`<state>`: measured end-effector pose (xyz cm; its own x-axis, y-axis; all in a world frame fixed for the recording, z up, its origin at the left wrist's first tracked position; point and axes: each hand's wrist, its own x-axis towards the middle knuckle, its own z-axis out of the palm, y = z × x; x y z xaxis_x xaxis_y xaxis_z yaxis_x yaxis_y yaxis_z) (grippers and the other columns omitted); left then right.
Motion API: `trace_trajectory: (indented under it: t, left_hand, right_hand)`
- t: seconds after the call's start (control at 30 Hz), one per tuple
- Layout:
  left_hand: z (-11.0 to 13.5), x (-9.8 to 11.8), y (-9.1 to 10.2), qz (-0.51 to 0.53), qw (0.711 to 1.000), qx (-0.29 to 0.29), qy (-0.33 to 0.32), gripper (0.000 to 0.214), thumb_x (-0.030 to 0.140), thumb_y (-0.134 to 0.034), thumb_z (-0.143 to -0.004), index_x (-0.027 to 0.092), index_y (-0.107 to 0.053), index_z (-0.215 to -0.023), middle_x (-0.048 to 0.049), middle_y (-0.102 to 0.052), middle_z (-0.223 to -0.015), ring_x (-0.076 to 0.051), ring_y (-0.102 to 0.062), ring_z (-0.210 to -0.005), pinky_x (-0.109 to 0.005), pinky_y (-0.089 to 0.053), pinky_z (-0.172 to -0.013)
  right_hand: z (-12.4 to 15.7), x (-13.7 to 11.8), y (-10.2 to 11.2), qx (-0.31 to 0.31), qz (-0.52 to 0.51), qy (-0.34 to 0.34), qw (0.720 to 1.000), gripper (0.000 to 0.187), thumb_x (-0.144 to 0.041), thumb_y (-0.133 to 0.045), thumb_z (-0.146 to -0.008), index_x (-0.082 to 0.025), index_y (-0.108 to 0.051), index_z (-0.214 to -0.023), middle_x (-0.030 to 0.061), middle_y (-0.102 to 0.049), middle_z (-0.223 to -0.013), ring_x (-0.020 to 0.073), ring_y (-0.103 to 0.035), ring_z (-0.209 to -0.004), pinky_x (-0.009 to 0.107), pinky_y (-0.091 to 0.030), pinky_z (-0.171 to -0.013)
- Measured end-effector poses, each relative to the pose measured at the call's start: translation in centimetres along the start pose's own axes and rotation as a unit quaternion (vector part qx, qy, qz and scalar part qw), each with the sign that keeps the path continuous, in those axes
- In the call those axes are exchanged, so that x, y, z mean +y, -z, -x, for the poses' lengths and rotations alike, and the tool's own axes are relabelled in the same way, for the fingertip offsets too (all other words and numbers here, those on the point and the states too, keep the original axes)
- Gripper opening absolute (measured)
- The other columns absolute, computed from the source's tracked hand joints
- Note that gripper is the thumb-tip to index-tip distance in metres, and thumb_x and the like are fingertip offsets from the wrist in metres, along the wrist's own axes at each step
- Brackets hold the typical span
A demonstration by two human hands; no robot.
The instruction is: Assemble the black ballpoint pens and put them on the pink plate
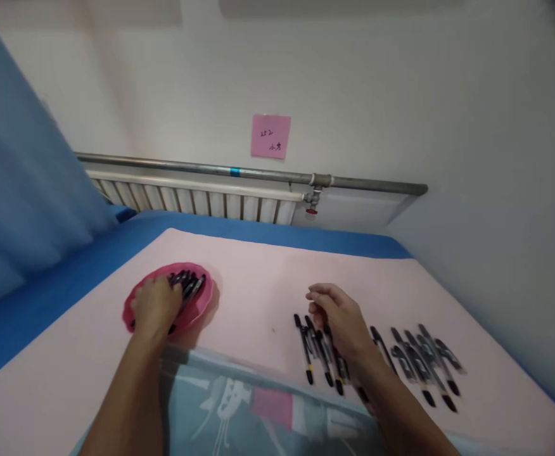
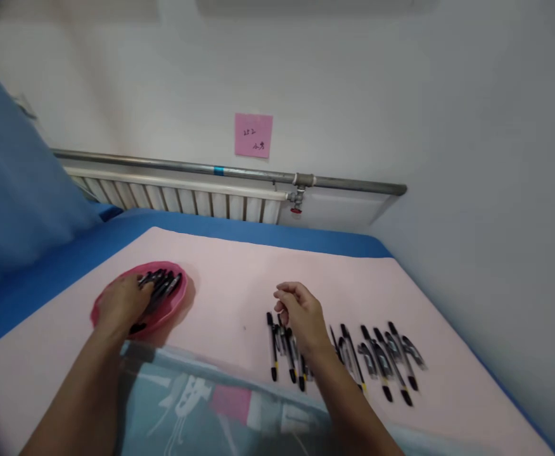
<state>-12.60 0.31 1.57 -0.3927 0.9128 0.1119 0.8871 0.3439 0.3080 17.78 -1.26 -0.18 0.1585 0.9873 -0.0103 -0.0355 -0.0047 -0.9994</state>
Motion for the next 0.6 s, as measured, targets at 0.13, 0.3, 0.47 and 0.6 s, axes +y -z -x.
trace_trajectory:
  t: [0.13, 0.3, 0.47, 0.6]
  left_hand:
    - [0.6, 2.0, -0.9, 0.018, 0.995, 0.071, -0.073, 0.034, 0.034, -0.036, -0.082, 0.013, -0.06, -0.094, -0.0173, -0.062, -0.097, -0.031, -0.054, -0.095, -0.039, -0.04, -0.077]
    - [4.9, 7.4, -4.2, 0.146, 0.962, -0.062, -0.22, 0.022, 0.028, -0.039, -0.081, 0.016, -0.057, -0.087, -0.0073, -0.062, -0.084, -0.019, -0.056, -0.075, -0.028, -0.04, -0.068]
    - [9.6, 12.3, -6.6, 0.124, 0.924, -0.154, -0.328, 0.019, 0.031, -0.044, -0.08, 0.016, -0.054, -0.086, -0.0079, -0.059, -0.083, -0.021, -0.053, -0.082, -0.031, -0.038, -0.071]
    - [10.8, 14.1, -6.9, 0.084, 0.917, -0.225, -0.318, 0.031, 0.038, -0.053, -0.073, 0.013, -0.053, -0.092, -0.0128, -0.058, -0.092, -0.027, -0.054, -0.086, -0.034, -0.039, -0.071]
  right_hand:
    - [-0.4, -0.1, 1.5, 0.016, 0.158, 0.044, 0.986, 0.01, -0.026, -0.053, -0.07, -0.018, -0.058, -0.074, -0.0043, -0.051, -0.051, 0.0101, -0.044, -0.043, 0.021, -0.034, -0.042]
    - [-0.4, 0.5, 2.0, -0.046, 0.413, 0.144, 0.898, 0.013, -0.015, -0.045, -0.07, -0.019, -0.057, -0.065, -0.0016, -0.057, -0.06, 0.0125, -0.05, -0.057, 0.023, -0.034, -0.054]
    - [-0.6, 0.5, 2.3, -0.025, 0.473, 0.163, 0.866, 0.015, -0.015, -0.044, -0.073, -0.019, -0.057, -0.07, -0.0001, -0.059, -0.065, 0.0128, -0.05, -0.06, 0.022, -0.032, -0.056]
    - [-0.7, 0.4, 2.5, -0.011, 0.471, 0.164, 0.867, 0.015, -0.015, -0.044, -0.074, -0.02, -0.057, -0.071, -0.0003, -0.059, -0.065, 0.013, -0.05, -0.061, 0.022, -0.032, -0.056]
